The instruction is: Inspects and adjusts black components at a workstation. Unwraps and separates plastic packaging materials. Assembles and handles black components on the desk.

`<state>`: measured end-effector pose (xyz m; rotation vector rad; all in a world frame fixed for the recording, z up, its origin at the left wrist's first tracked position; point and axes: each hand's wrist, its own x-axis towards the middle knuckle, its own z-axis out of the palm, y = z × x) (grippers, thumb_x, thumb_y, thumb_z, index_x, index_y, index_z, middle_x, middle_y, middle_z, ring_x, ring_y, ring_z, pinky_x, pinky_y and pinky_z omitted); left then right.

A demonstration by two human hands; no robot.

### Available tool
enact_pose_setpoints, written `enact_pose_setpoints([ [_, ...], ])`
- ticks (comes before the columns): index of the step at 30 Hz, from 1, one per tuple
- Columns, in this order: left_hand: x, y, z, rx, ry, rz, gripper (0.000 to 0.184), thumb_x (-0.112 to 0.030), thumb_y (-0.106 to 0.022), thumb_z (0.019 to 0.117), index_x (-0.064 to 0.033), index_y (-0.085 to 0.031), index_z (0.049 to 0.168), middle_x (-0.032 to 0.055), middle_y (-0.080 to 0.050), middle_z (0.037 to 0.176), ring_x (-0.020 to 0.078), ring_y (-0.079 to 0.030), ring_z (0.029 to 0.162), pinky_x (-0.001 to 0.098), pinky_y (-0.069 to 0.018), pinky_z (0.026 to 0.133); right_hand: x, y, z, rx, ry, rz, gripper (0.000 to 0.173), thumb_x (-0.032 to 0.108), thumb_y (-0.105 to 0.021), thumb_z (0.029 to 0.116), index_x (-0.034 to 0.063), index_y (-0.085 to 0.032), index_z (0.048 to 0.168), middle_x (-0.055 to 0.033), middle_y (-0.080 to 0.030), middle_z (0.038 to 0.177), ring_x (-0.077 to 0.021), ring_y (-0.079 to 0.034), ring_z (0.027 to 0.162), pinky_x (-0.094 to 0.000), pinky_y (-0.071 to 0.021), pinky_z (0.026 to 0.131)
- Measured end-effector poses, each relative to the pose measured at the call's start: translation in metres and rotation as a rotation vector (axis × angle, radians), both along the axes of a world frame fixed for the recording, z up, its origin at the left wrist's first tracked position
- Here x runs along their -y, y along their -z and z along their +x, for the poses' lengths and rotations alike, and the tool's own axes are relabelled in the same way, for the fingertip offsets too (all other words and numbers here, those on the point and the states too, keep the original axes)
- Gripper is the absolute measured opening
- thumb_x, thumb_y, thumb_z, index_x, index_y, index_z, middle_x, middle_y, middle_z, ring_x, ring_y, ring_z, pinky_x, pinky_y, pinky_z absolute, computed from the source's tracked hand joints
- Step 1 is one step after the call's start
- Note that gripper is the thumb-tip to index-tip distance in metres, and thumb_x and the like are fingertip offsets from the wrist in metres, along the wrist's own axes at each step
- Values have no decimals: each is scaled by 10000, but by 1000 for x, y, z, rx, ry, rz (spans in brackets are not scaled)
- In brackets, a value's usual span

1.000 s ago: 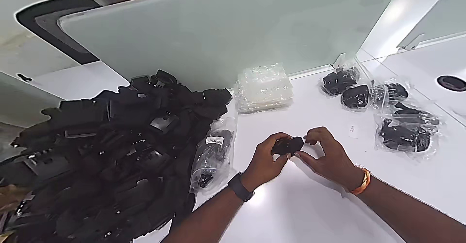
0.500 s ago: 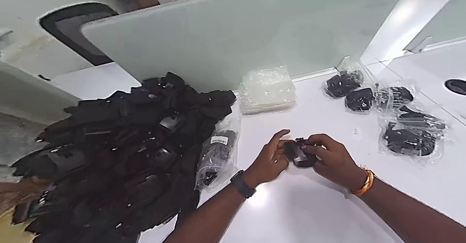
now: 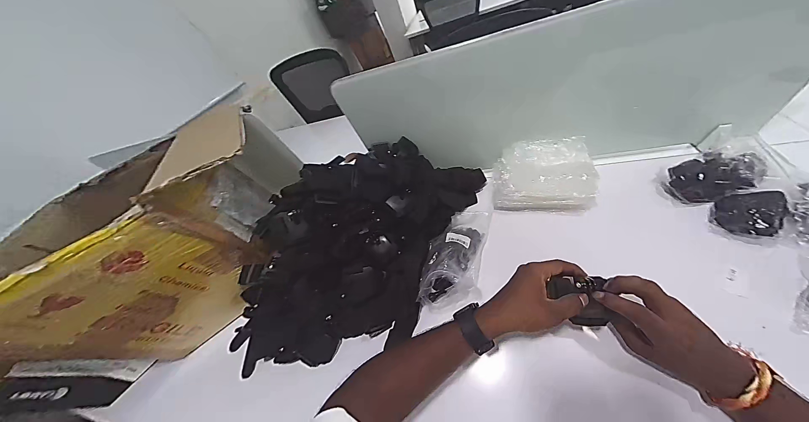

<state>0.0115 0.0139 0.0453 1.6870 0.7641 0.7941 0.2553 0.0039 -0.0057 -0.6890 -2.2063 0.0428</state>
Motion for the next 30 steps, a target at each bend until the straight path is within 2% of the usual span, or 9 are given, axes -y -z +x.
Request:
enact_pose_setpoints([
  [3,14,-21,-27,-20,-110,208,308,-18,-688,904,61,-670,1201,170,-689,1158,179,-682,1053,335,-576,935,2,1,-3,-35,-11,11,241,162,-558,991,170,-568,1232,-69,-588,1193,-120,-584,1156,-216,-483,981],
  [6,27,-46,-73,-60,-329,422,317,-19,-737,881,79,-683,1177,182,-694,1193,191,-671,1132,351,-559,1008,-1,1,-1,-31,16,-19,243,228,-556,1000,153,-570,1231,-100,-583,1202,-148,-585,1155,-238,-482,979],
  [10,40,-89,-158,-313,-780,571,328,-104,-759,900,-45,-688,1215,60,-708,1175,120,-700,1006,345,-621,859,-7,4,2,-36,41,-55,266,273,-559,1001,120,-591,1217,-135,-598,1196,-184,-593,1154,-268,-492,980],
  [14,51,-113,-244,-522,-1059,554,347,-107,-759,911,-83,-658,1242,71,-713,1121,139,-706,915,371,-615,788,-8,5,3,-4,35,-103,282,276,-563,994,104,-616,1211,-173,-611,1188,-224,-610,1132,-300,-511,957],
  [19,57,-98,-303,-461,-1093,266,330,-52,-768,896,-113,-670,1205,59,-724,1042,145,-691,841,346,-588,718,-8,4,4,4,32,-135,290,261,-578,988,79,-616,1211,-201,-613,1184,-250,-613,1131,-315,-512,961],
  [22,52,-86,-320,-591,-1033,201,269,-142,-774,919,-111,-692,1174,80,-734,1039,185,-695,839,427,-584,735,-8,4,6,5,32,-138,287,252,-585,984,69,-625,1201,-205,-613,1182,-250,-614,1130,-325,-514,964],
  [26,46,-89,-315,-990,-936,310,247,-244,-794,912,-135,-742,1127,66,-737,1091,230,-707,996,546,-564,884,-10,5,7,2,39,-135,283,245,-581,979,56,-640,1181,-210,-622,1181,-262,-616,1131,-343,-518,961],
  [28,47,-89,-314,-1089,-899,476,309,-257,-817,885,-95,-739,1136,98,-696,1226,300,-643,1155,566,-501,1002,-11,6,8,5,39,-120,280,250,-572,982,70,-635,1186,-197,-620,1181,-244,-616,1127,-323,-517,955],
  [30,48,-93,-312,-1112,-885,570,337,-261,-840,861,-86,-737,1129,117,-678,1238,332,-619,1165,559,-485,1007,-11,6,8,-7,31,-122,278,249,-577,985,82,-638,1199,-187,-620,1186,-227,-620,1118,-305,-520,948],
])
